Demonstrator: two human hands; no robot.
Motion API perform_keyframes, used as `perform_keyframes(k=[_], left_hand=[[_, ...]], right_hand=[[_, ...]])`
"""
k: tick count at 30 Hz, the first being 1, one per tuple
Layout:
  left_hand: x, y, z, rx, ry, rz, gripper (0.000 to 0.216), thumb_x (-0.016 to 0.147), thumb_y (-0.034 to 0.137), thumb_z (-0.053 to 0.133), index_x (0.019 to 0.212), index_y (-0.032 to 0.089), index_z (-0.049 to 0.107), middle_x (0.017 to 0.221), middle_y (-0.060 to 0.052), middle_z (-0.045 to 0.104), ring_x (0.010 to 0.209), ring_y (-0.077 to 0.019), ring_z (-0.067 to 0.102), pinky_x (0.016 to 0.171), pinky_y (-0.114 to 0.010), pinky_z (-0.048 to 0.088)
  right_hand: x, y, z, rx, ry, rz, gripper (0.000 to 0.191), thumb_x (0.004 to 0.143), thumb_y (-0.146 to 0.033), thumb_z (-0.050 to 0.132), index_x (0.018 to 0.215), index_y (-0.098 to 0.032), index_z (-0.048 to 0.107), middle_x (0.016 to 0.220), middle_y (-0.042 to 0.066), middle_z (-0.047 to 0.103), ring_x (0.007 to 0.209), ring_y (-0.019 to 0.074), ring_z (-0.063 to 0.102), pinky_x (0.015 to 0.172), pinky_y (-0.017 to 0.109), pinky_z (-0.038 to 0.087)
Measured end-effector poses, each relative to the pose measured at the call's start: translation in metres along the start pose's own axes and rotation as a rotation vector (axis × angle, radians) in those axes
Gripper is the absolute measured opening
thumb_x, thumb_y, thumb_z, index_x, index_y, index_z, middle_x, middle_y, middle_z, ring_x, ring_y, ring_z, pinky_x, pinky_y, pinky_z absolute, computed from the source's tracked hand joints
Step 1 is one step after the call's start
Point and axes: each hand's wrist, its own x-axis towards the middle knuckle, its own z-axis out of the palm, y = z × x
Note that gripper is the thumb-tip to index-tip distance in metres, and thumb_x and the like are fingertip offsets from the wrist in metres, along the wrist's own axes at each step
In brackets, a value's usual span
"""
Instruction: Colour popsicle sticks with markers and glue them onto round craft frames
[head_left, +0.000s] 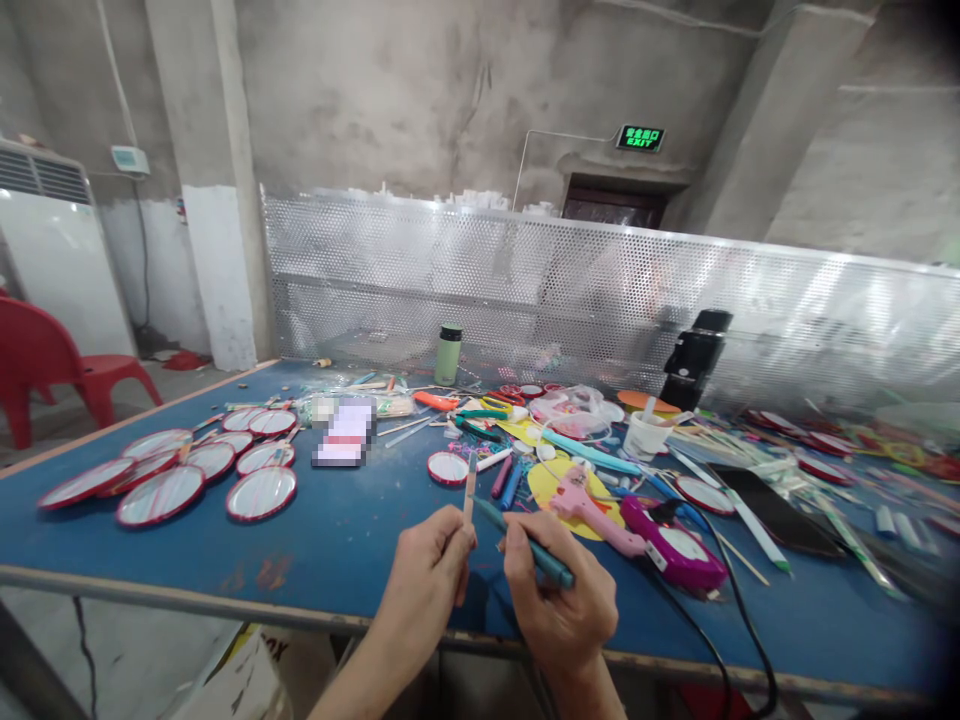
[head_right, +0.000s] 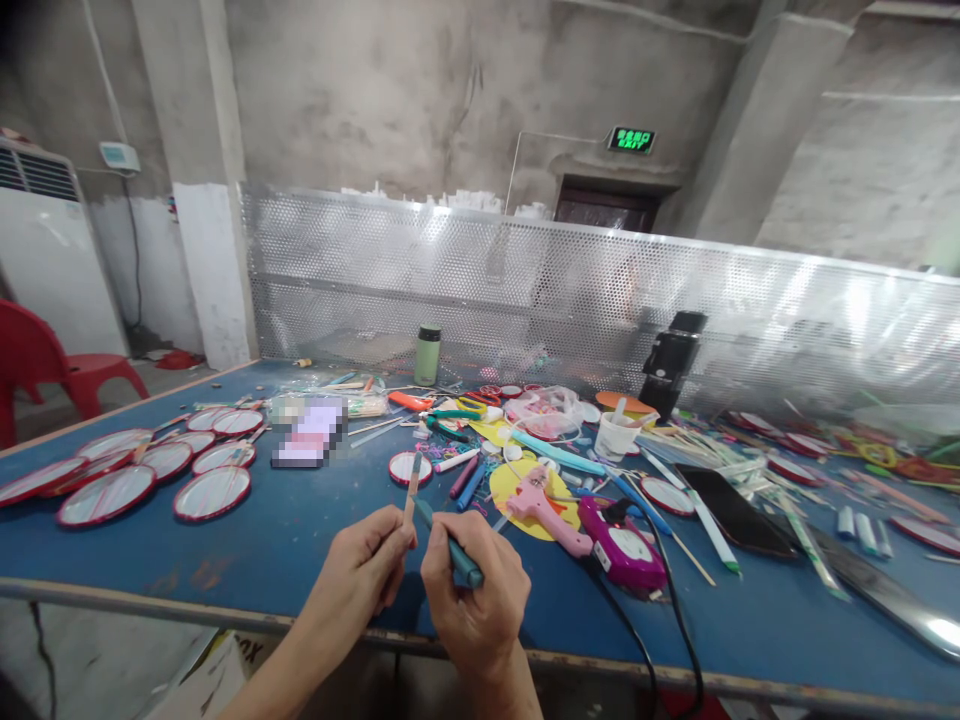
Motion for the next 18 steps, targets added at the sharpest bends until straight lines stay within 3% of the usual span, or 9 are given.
perform_keyframes(k=[18], left_hand=[[-0.0007, 0.0029, 0.0000, -0.004, 0.012, 0.002, 0.030, 0.088, 0.042, 0.048, 0.066, 0.021, 0.048, 0.043, 0.008, 0.042, 0.039, -0.0093, 0.036, 0.043, -0.020, 0.028]], right_hand=[[0.0000, -0.0014, 0.0009, 0.022, -0.019, -0.007, 0.014, 0.087, -0.007, 0.057, 0.088, -0.020, 0.063, 0.066, -0.003, 0.065, 0.055, 0.0096, 0.062, 0.058, 0.019, 0.050]])
